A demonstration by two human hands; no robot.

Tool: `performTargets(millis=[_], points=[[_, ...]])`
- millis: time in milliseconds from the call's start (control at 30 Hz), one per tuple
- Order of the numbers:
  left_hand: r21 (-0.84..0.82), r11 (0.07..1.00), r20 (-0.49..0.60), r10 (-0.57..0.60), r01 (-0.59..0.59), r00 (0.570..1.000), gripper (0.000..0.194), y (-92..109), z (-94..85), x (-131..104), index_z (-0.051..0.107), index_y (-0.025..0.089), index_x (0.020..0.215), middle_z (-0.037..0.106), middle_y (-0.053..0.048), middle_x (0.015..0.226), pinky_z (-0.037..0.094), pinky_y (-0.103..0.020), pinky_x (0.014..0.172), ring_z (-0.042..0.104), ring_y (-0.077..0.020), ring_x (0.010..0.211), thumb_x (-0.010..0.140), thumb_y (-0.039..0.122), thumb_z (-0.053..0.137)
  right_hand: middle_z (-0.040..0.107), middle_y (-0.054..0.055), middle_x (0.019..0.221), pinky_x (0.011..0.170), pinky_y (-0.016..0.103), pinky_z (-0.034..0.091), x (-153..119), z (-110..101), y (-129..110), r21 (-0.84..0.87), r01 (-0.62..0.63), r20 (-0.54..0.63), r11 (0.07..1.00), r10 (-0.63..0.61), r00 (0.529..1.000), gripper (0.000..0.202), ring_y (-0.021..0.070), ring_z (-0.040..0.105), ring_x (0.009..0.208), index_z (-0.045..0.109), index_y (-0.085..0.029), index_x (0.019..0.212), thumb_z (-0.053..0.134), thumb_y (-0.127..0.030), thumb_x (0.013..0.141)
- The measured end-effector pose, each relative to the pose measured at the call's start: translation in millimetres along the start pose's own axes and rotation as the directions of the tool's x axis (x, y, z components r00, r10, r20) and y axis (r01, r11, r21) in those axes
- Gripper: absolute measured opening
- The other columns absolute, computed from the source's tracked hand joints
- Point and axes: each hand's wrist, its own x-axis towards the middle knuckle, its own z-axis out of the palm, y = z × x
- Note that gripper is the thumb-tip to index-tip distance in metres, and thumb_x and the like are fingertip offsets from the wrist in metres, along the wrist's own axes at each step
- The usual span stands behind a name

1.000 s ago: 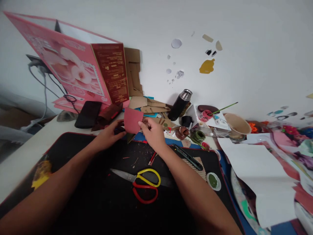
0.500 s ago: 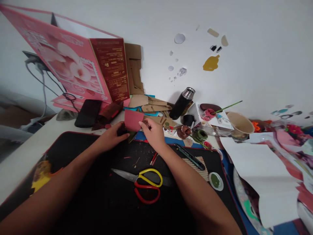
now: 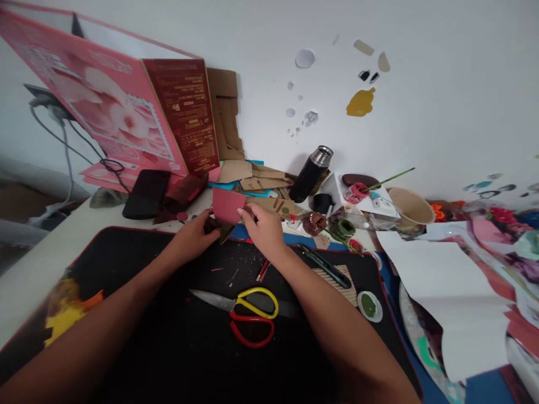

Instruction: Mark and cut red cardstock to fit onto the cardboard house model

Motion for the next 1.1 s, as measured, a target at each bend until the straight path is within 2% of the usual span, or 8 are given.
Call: performTargets(millis=[167,400,533,633,833,1100], points=[[0.079,0.997,-0.033,-0.013,0.015,0.999,0.046,2,4.7,1,0.062,0.016,0.133,0.078,-0.010,0.094,0.048,-0.036,0.072,0.073,-0.0291,0.086,0.089,0.027,0.057,0.067,0.001,0.070,0.070,0.030,0.044,0,2,2,0.001,0.002,-0.005,1.000,-0.002,1.000,0.029,0.0206,0.061,0.066,0.077,-0.022,0.097,0.060,-0.045,0.104],[0.075,0.997,-0.038,0.000,0.003,0.999,0.044,2,5.5,0,0.062,0.016,0.131,0.077,-0.010,0.092,0.046,-0.034,0.070,0.071,-0.0276,0.082,0.089,0.026,0.057,0.059,-0.003,0.065,0.064,0.027,0.041,-6,6,6,0.101,-0.106,0.056,0.989,0.101,0.993,0.028,0.0176,0.056,0.063,0.069,-0.023,0.091,0.062,-0.047,0.103],[0.084,0.996,-0.032,-0.002,0.004,0.999,0.045,2,5.8,0,0.061,0.015,0.133,0.078,-0.011,0.094,0.047,-0.035,0.072,0.072,-0.0291,0.086,0.090,0.027,0.057,0.058,-0.004,0.063,0.062,0.028,0.037,-9,11,6,0.045,-0.100,0.094,0.994,0.096,0.991,0.033,0.0160,0.054,0.060,0.058,-0.023,0.076,0.067,-0.045,0.100],[0.112,0.993,-0.043,-0.018,0.023,0.999,0.041,1,7.3,0,0.062,0.015,0.132,0.079,-0.012,0.097,0.049,-0.035,0.073,0.074,-0.0302,0.089,0.094,0.032,0.057,0.058,-0.004,0.063,0.063,0.028,0.036,-10,16,5,0.021,-0.100,0.099,0.995,0.097,0.990,0.036,0.0159,0.054,0.059,0.052,-0.024,0.074,0.066,-0.045,0.100],[0.163,0.984,-0.069,-0.066,0.076,0.995,0.036,5,10.3,0,0.062,0.015,0.129,0.079,-0.013,0.097,0.048,-0.035,0.073,0.075,-0.0303,0.088,0.097,0.030,0.056,0.060,-0.004,0.065,0.063,0.027,0.036,-9,23,4,-0.001,-0.083,0.078,0.997,0.083,0.993,0.033,0.0161,0.056,0.060,0.053,-0.024,0.078,0.067,-0.044,0.101],[0.234,0.964,-0.063,-0.113,0.125,0.992,0.046,13,10.0,1,0.060,0.013,0.140,0.081,-0.013,0.101,0.049,-0.036,0.075,0.077,-0.0323,0.094,0.098,0.032,0.055,0.066,-0.002,0.066,0.062,0.026,0.037,-16,30,15,-0.067,-0.056,0.066,0.996,0.061,0.996,0.028,0.0163,0.060,0.060,0.060,-0.023,0.080,0.071,-0.039,0.101]])
